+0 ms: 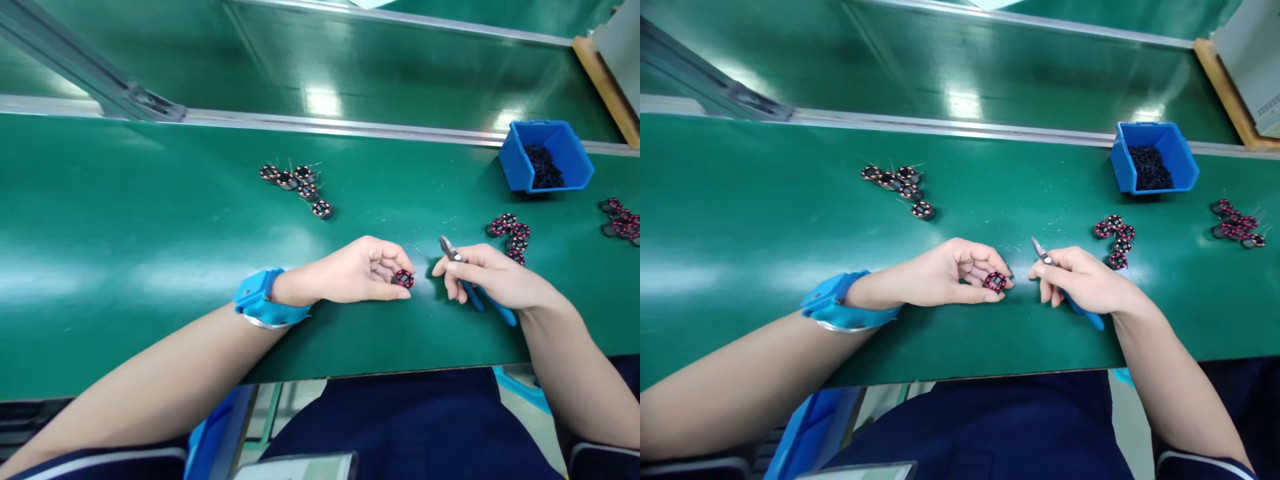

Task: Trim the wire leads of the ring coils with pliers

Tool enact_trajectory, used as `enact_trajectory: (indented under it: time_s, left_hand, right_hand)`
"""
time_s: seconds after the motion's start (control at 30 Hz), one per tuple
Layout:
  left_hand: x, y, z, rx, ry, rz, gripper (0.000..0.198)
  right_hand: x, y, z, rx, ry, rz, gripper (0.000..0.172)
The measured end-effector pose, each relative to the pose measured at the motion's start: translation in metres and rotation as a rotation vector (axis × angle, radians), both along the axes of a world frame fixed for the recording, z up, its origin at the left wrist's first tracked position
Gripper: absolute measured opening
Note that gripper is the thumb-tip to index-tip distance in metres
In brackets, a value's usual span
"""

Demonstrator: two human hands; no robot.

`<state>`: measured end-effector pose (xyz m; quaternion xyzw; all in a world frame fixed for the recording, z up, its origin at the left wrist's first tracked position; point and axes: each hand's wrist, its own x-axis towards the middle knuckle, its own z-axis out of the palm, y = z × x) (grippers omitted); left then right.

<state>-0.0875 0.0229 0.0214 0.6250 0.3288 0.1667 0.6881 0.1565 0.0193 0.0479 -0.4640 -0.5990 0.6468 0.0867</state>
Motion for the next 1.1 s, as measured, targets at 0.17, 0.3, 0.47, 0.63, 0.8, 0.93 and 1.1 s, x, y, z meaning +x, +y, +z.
enact_trajectory:
  time_s: [0.17,0.3,0.47,0.63,0.8,0.93,1.1]
  left_hand:
    - [-0.014,0.004,-0.010,0.832,0.205,0.389,0.024]
    - [-0.042,0.022,-0.021,1.183,0.707,0.566,0.021]
    - [-0.074,0.042,-0.025,1.113,0.991,0.784,0.027]
    - [-0.037,0.031,-0.021,1.387,0.631,0.905,0.035]
    - [0.059,0.023,-0.028,1.100,0.345,0.248,0.056]
    - [0.114,0.037,-0.025,1.033,0.357,0.074,0.064]
    - [0.142,0.053,-0.017,1.026,0.336,0.081,0.052]
  right_hand:
    - [0.003,-0.004,-0.009,0.165,0.096,-0.247,0.040]
    - [0.004,-0.012,-0.016,0.235,0.082,-0.298,0.042]
    - [0.005,-0.021,-0.011,0.303,0.069,-0.259,0.040]
    - [-0.008,-0.035,-0.008,0.468,0.124,-0.193,0.028]
    - [-0.027,-0.049,-0.013,0.853,0.321,-0.198,0.019]
    - [-0.036,-0.048,-0.015,1.078,0.493,-0.256,0.021]
    - [-0.044,-0.038,-0.023,1.202,0.572,-0.329,0.018]
